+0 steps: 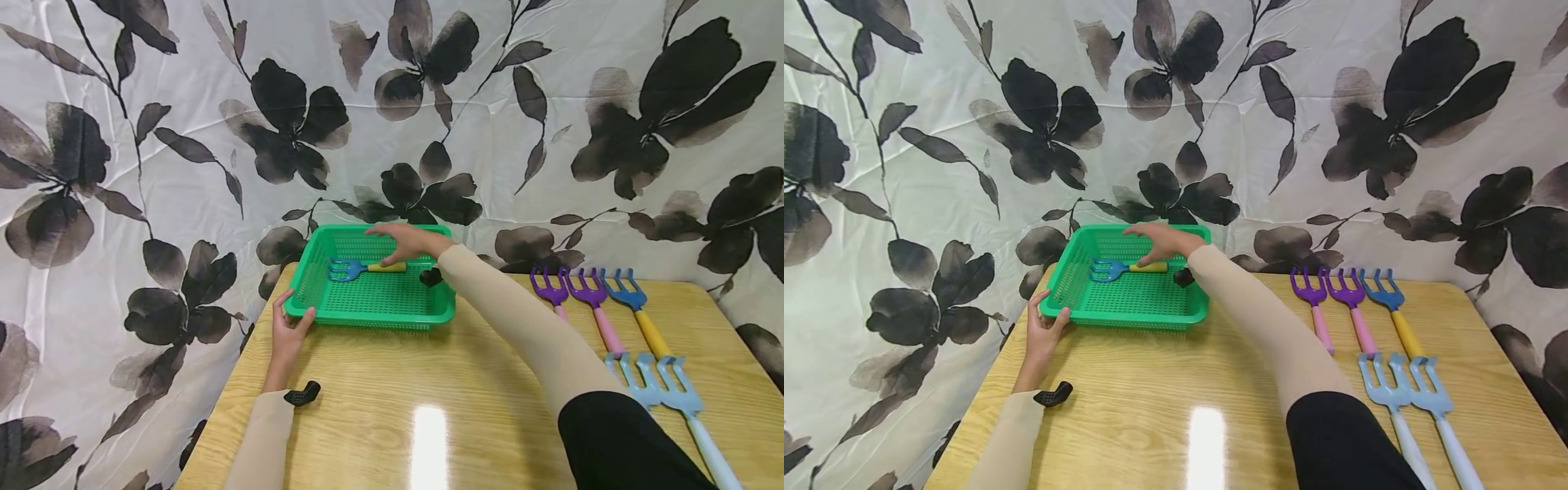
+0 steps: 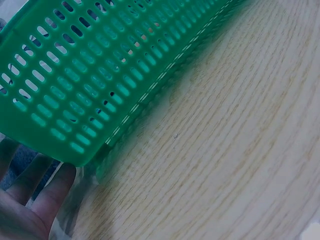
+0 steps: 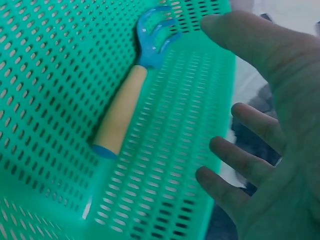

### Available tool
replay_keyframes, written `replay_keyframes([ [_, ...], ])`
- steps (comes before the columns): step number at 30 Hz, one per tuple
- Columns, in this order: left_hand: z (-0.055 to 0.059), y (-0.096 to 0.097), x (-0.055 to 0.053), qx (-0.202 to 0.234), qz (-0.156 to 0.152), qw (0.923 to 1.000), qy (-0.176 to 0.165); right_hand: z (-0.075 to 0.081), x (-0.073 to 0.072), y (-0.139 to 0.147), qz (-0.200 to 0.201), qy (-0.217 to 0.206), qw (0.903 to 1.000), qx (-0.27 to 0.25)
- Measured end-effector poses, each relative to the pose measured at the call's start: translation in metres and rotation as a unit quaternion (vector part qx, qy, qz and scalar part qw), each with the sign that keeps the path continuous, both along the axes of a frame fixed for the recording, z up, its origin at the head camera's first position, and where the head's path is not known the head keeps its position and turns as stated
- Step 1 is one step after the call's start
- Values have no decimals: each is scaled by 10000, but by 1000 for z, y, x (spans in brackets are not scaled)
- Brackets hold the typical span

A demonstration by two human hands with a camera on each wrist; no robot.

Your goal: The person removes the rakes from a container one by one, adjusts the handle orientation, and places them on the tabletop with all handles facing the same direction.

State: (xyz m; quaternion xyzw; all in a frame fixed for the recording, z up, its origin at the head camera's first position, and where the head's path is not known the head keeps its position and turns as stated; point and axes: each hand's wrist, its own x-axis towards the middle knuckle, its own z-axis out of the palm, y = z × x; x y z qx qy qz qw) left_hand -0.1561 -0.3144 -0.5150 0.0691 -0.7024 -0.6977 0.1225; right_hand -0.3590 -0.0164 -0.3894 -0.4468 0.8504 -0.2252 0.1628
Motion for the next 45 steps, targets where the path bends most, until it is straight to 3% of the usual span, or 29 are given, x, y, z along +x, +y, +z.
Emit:
replay_keyframes([
  [5,-4,4,-4,-13,57,9999,155,-13,-5,-11,-303,-159,9993,145],
  [14,-4,7,-7,23,-142,9998,165,-39,-11,-14,-820,-747,9912,723],
  [17,0,6,-5,46,-196,9997,106,-45,-11,-16,-933,-875,9861,1059],
  [23,21,13,6,-190,-186,9996,38,-55,-9,-23,-1004,-831,9793,1552],
  [32,25,12,10,-230,-162,9995,147,-71,-12,-33,-1162,-723,9801,1439],
  [45,21,7,11,-203,-123,9997,75,-70,1,-40,-858,-686,9871,1165],
])
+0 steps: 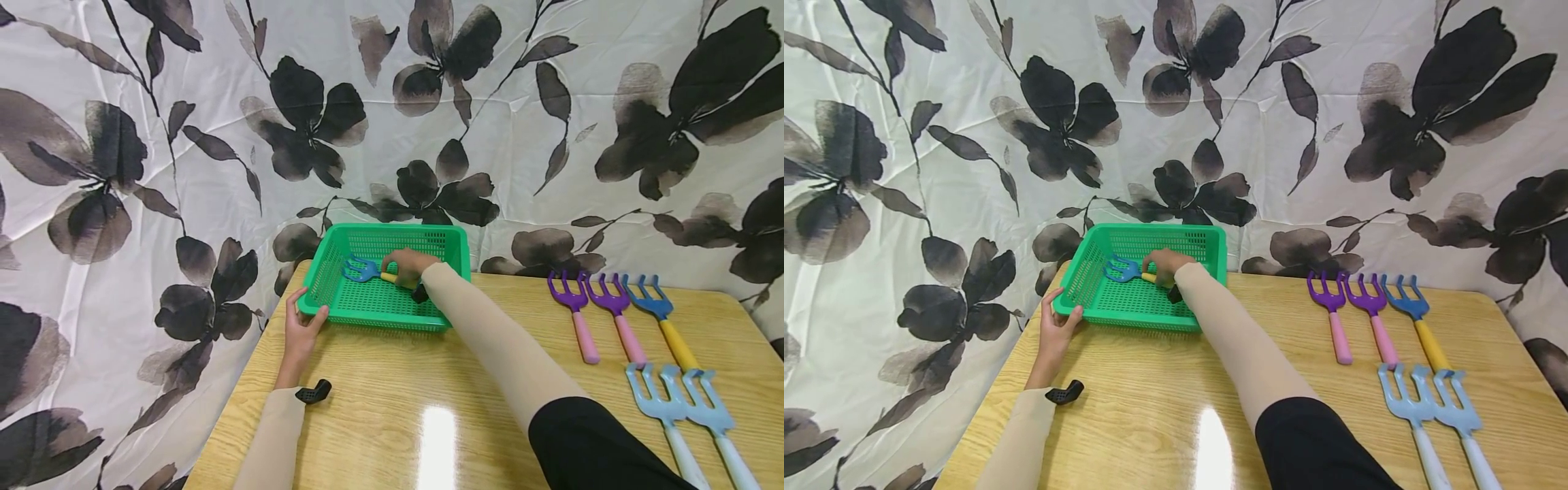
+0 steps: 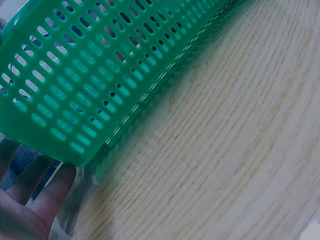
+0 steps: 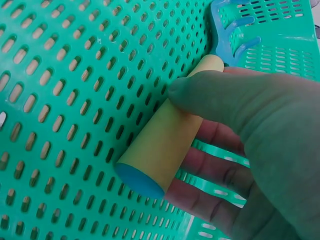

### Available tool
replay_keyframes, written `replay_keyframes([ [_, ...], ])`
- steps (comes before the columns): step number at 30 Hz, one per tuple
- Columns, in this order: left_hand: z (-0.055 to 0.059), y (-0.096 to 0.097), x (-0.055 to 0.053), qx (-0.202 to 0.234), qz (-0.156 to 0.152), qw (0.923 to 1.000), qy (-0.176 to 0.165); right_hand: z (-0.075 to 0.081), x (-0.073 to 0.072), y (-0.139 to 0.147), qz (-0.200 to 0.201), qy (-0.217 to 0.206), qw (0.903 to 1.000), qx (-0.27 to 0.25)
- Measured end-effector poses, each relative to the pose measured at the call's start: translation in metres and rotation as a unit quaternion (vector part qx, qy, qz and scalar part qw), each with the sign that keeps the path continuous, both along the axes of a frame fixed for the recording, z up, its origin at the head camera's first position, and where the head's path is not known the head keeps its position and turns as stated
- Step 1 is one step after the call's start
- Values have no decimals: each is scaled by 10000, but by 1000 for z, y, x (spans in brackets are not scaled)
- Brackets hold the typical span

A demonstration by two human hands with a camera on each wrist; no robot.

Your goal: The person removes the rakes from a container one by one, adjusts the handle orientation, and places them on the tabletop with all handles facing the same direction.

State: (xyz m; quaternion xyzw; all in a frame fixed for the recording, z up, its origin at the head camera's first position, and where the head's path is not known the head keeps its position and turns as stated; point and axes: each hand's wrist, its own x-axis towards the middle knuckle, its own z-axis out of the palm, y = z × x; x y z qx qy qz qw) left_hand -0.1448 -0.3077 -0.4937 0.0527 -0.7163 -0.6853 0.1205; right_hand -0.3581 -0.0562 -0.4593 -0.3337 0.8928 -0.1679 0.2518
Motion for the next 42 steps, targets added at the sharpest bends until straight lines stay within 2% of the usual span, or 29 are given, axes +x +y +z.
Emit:
replay_keyframes([
  [12,4,0,-1,15,-3,10000,39,3,1,0,-8,-156,9999,9],
  [20,4,4,1,43,-49,10000,40,2,2,0,-177,-232,9995,151],
  [24,5,4,1,8,-19,10000,-13,8,2,-1,-75,-215,9995,225],
  [29,6,2,1,-26,13,10000,-40,28,2,1,381,-104,9992,-36],
  [31,0,0,-2,27,14,10000,-34,40,3,4,498,-104,9985,-202],
  [36,-19,-4,-10,164,110,9998,8,68,5,17,471,-321,9968,-554],
  [42,-25,-3,-10,82,242,9997,19,96,8,40,489,-199,9944,-911],
])
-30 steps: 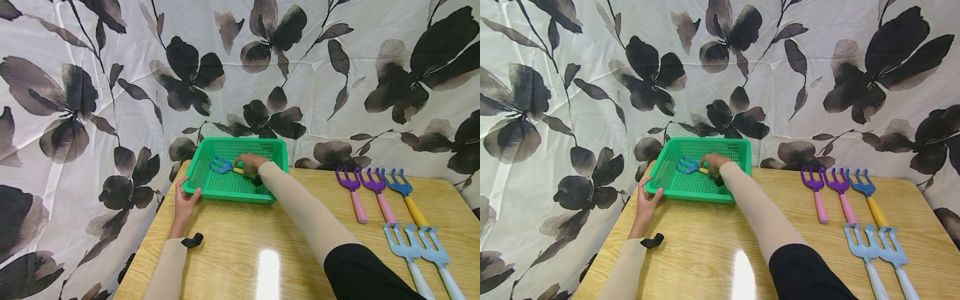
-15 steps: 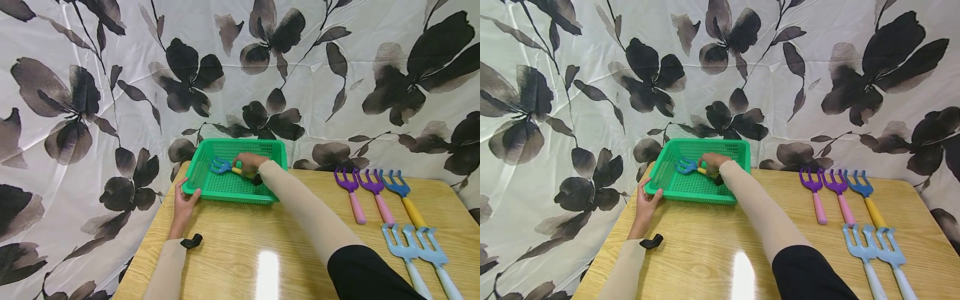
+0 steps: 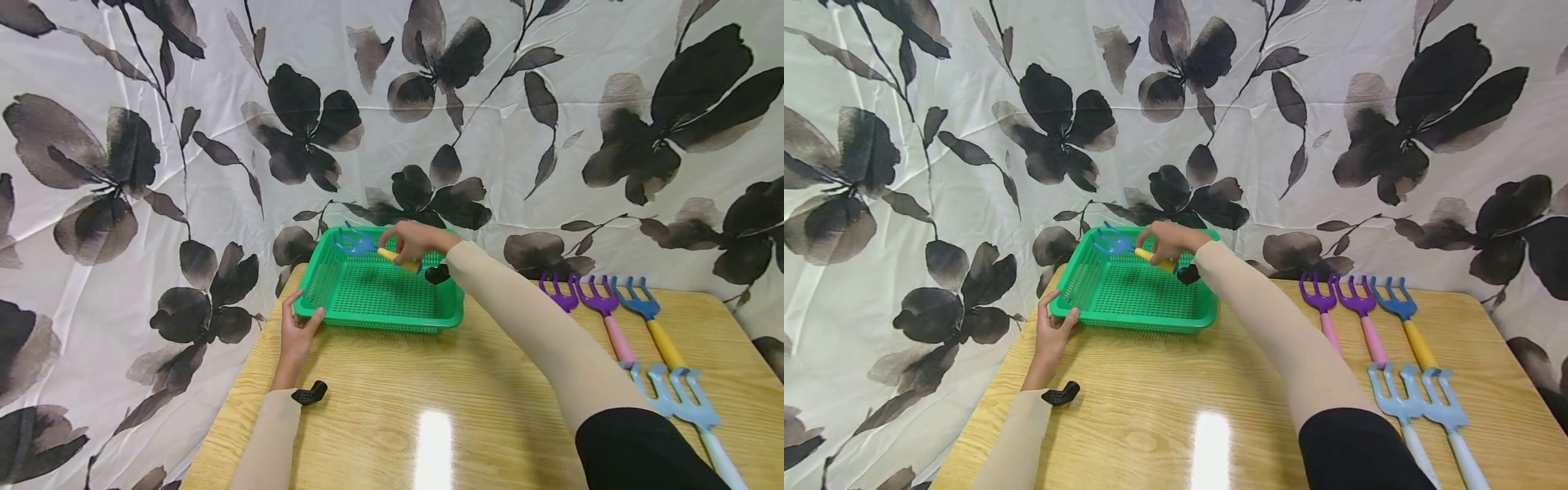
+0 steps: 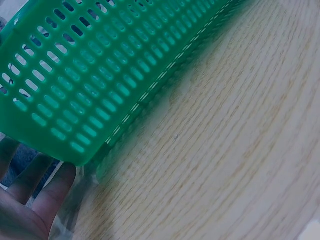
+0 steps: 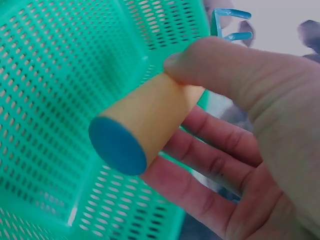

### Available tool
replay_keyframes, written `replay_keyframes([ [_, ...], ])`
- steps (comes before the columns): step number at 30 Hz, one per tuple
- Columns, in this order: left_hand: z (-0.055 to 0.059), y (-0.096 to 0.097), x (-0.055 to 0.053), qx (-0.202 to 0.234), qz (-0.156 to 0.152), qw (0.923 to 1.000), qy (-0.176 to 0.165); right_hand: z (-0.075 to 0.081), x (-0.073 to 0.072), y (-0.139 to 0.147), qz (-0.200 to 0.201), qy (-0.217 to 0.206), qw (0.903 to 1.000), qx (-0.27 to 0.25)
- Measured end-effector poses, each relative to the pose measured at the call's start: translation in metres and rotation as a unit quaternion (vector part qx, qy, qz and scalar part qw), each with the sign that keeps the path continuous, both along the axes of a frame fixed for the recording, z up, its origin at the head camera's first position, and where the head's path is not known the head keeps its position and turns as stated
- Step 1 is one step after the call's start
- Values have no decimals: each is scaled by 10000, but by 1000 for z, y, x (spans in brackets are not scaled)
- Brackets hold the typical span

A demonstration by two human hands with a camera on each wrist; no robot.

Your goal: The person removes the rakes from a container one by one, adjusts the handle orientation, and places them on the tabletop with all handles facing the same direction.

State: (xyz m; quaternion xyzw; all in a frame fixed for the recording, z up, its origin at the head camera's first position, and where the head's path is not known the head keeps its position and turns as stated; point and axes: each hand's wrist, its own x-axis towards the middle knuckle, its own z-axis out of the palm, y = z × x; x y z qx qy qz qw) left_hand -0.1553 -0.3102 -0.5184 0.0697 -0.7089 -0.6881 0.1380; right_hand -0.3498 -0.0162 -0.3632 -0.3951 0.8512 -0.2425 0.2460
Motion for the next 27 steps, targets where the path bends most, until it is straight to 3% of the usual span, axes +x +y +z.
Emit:
replay_keyframes([
  [10,-2,-3,-1,6,-62,9999,-86,38,18,49,-64,515,9982,-305],
  [14,-1,-3,2,-182,11,9998,-103,44,29,72,-153,667,9965,-483],
  [22,-2,-2,4,-132,-65,9999,53,49,54,125,-378,599,9945,-775],
  [27,19,6,13,-19,-157,9999,-47,42,67,161,-552,637,9927,-862],
])
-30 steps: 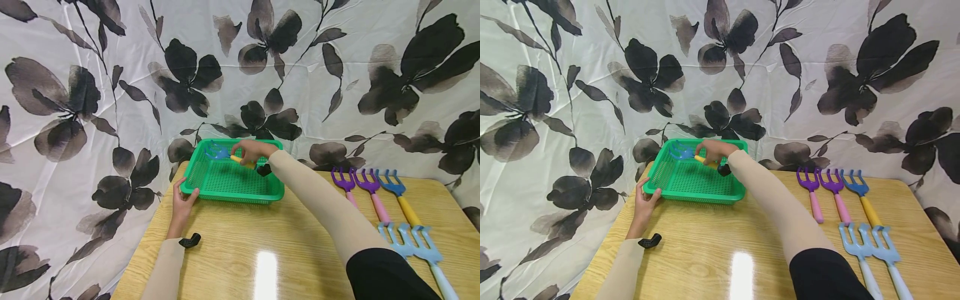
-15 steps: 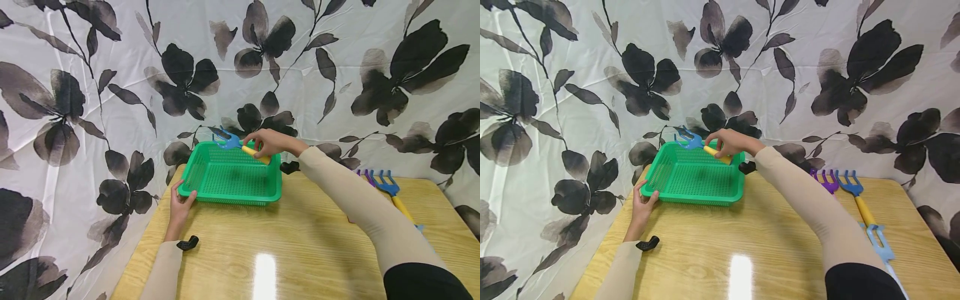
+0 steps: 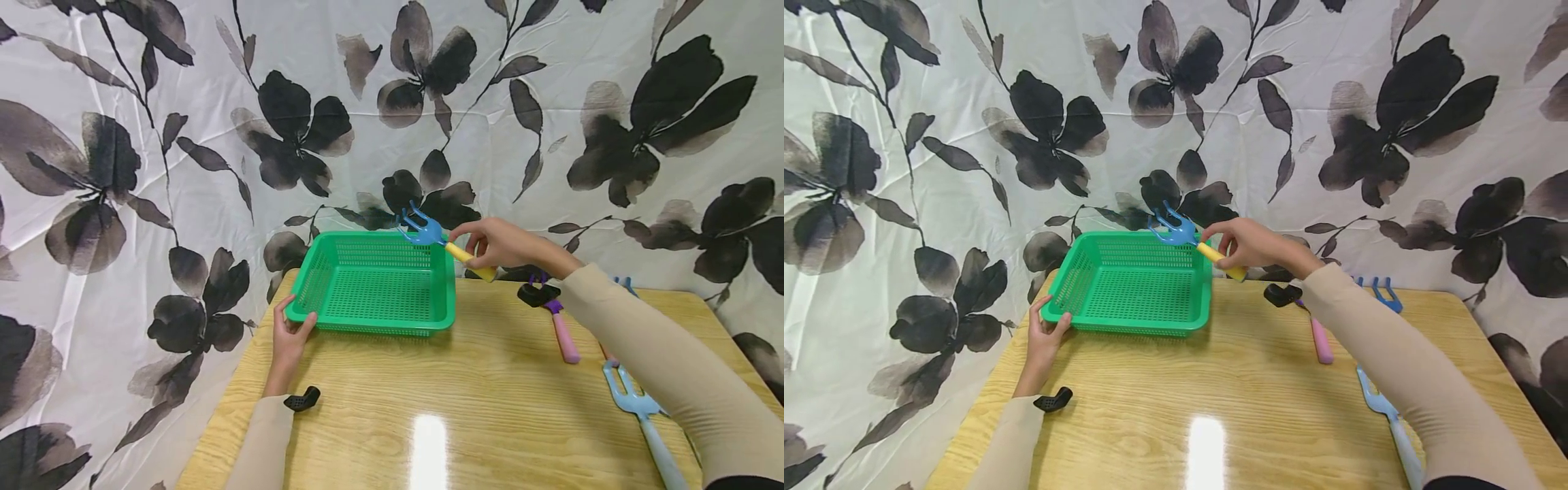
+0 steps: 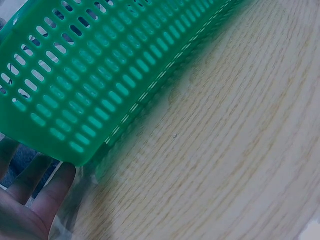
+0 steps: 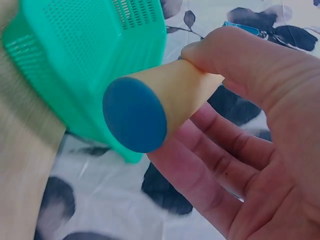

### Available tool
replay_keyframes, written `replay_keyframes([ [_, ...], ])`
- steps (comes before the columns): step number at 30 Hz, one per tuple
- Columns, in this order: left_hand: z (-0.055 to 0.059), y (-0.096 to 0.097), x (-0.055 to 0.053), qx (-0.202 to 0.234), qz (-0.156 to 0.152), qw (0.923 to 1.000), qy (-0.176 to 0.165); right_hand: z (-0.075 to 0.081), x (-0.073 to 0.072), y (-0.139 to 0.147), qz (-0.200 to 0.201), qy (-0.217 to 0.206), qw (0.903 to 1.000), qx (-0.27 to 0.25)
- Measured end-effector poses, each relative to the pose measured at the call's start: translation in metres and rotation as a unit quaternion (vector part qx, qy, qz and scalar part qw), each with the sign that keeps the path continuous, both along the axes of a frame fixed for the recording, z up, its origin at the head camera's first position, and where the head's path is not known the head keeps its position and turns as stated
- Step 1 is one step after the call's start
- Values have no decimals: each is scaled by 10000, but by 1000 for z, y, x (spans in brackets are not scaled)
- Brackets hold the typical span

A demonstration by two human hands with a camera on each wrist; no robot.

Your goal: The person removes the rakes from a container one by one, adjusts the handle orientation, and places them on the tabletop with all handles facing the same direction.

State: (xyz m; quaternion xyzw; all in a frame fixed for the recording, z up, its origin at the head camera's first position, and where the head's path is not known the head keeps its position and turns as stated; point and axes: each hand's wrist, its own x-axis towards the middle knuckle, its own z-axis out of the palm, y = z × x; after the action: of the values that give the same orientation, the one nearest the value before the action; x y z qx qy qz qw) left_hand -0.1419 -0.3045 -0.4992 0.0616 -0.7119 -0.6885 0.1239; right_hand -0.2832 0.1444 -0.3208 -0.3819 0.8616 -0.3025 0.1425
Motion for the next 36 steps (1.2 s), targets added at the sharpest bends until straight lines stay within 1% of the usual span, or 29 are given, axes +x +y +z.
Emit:
replay_keyframes([
  [2,9,4,5,23,-23,10000,-22,-3,6,14,-69,-51,10000,-39],
  [6,12,4,6,20,-29,10000,-29,-10,21,43,-275,-53,9994,-181],
  [10,11,4,6,-46,-15,10000,-32,-19,39,72,-648,30,9977,-219],
  [12,10,4,5,-92,15,9999,-45,-24,48,85,-828,-35,9963,-208],
  [13,7,3,4,-101,29,9999,-56,-26,52,91,-902,-70,9957,-204],
  [16,-3,1,0,-101,86,9999,-50,-33,65,110,-982,21,9948,-258],
  [19,-14,-2,-4,-111,143,9998,3,-38,78,127,-1024,290,9937,-355],
  [21,-17,-3,-6,-122,171,9998,67,-42,86,139,-1095,437,9924,-357],
  [25,-19,-3,-6,-142,178,9995,200,-47,104,158,-1369,374,9897,-206],
  [29,-19,-3,-6,-171,215,9995,184,-55,121,175,-1589,430,9864,-24],
  [31,-19,-3,-6,-176,222,9995,149,-59,129,182,-1651,538,9848,-74],
  [36,-18,-2,-4,-108,164,9998,81,-72,148,198,-1777,660,9817,-199],
])
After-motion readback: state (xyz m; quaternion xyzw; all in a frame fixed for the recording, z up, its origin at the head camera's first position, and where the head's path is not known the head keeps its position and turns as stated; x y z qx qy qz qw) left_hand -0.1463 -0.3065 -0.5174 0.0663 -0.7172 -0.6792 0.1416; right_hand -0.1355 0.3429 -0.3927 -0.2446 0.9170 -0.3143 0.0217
